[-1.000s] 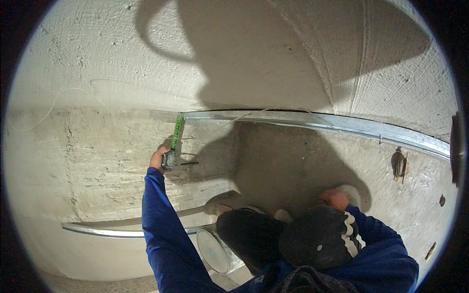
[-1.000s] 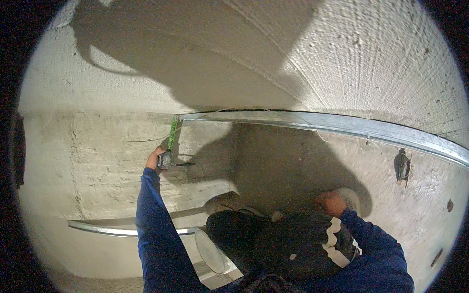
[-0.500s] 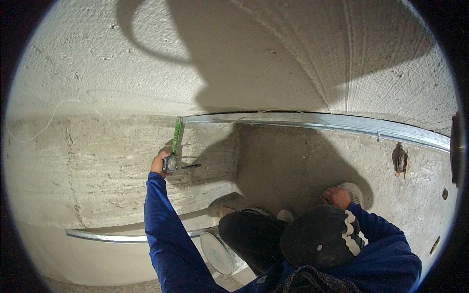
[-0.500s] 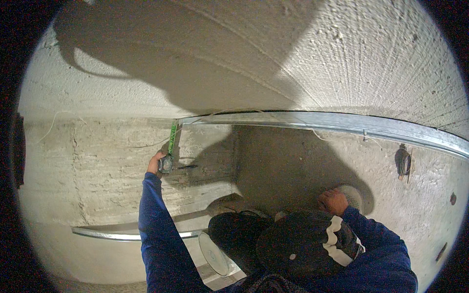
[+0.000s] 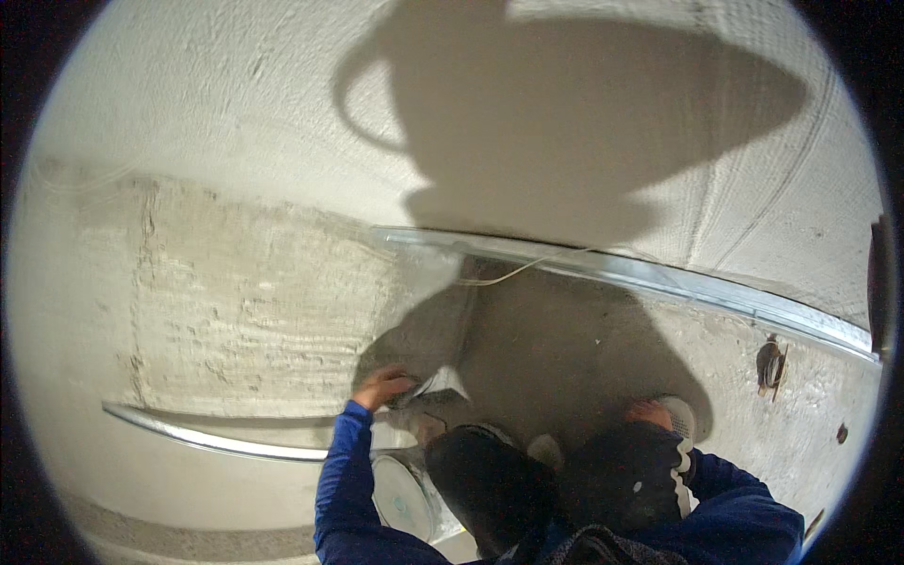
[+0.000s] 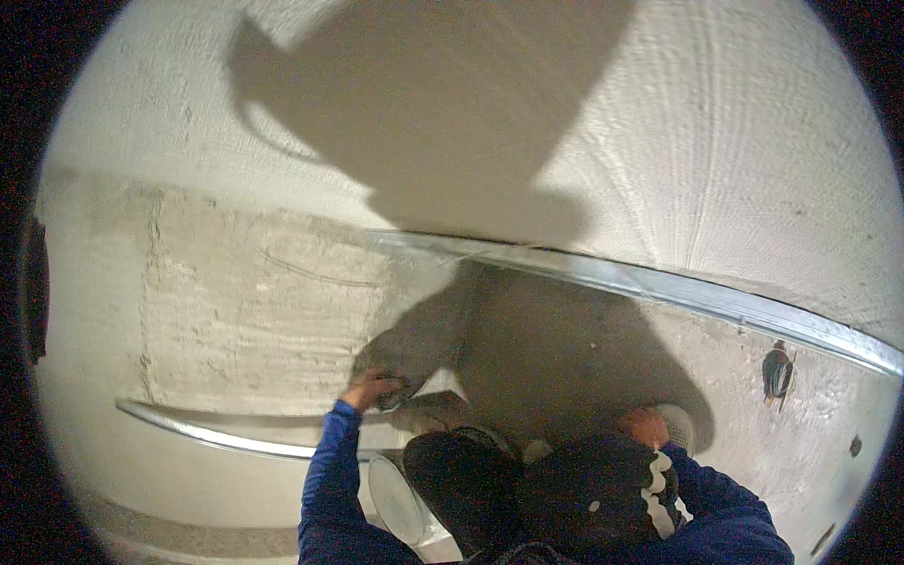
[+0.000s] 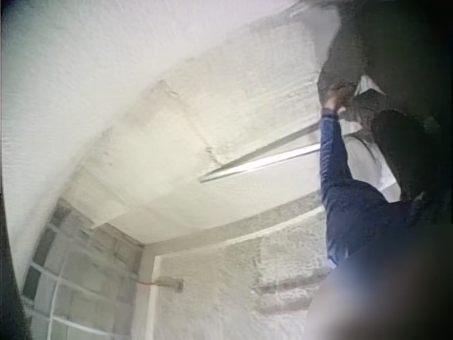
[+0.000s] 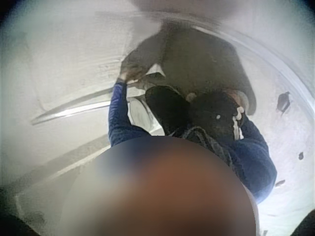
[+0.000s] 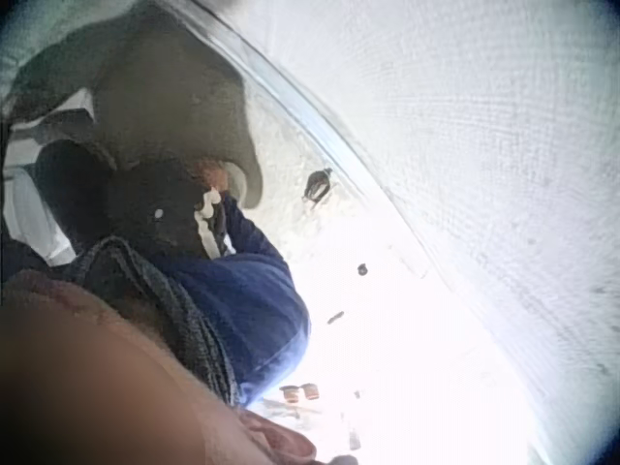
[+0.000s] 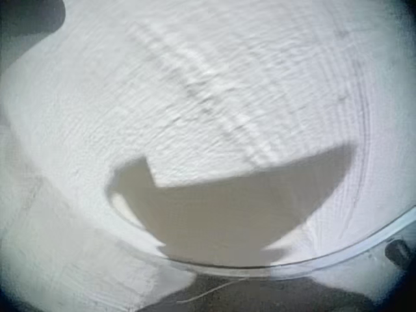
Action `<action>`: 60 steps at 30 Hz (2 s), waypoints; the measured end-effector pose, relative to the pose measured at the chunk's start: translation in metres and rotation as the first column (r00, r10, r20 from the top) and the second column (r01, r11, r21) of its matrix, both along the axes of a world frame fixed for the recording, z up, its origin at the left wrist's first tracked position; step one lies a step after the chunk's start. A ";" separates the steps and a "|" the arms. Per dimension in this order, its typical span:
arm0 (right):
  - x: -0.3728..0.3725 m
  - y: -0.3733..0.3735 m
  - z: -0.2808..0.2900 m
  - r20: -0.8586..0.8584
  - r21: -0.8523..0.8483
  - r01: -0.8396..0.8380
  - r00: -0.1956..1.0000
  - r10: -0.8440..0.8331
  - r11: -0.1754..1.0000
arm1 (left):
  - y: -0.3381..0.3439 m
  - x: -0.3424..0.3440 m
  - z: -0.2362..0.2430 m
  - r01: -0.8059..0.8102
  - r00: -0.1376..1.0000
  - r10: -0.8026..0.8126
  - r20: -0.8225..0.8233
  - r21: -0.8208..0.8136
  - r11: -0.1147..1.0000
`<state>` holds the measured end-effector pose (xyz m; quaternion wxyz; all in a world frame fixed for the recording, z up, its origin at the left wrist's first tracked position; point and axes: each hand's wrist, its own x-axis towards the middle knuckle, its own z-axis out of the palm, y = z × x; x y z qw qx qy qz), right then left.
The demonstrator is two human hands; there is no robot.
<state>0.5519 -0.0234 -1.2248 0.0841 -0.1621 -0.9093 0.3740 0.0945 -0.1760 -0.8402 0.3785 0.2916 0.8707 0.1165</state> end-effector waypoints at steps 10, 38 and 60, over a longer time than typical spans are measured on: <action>0.001 0.014 0.029 0.094 -0.098 0.059 0.994 -0.050 0.993 | 0.001 0.065 -0.179 0.512 0.842 -0.532 0.089 -0.443 0.736; -0.119 0.079 0.501 -0.565 0.168 0.613 0.701 -0.434 0.772 | 0.166 0.080 -0.274 0.946 0.292 -0.896 -0.333 -0.034 0.321; -0.128 0.042 0.382 0.032 0.293 0.230 0.968 -0.250 0.928 | 0.095 0.112 -0.275 0.931 0.348 -0.880 -0.323 0.227 0.285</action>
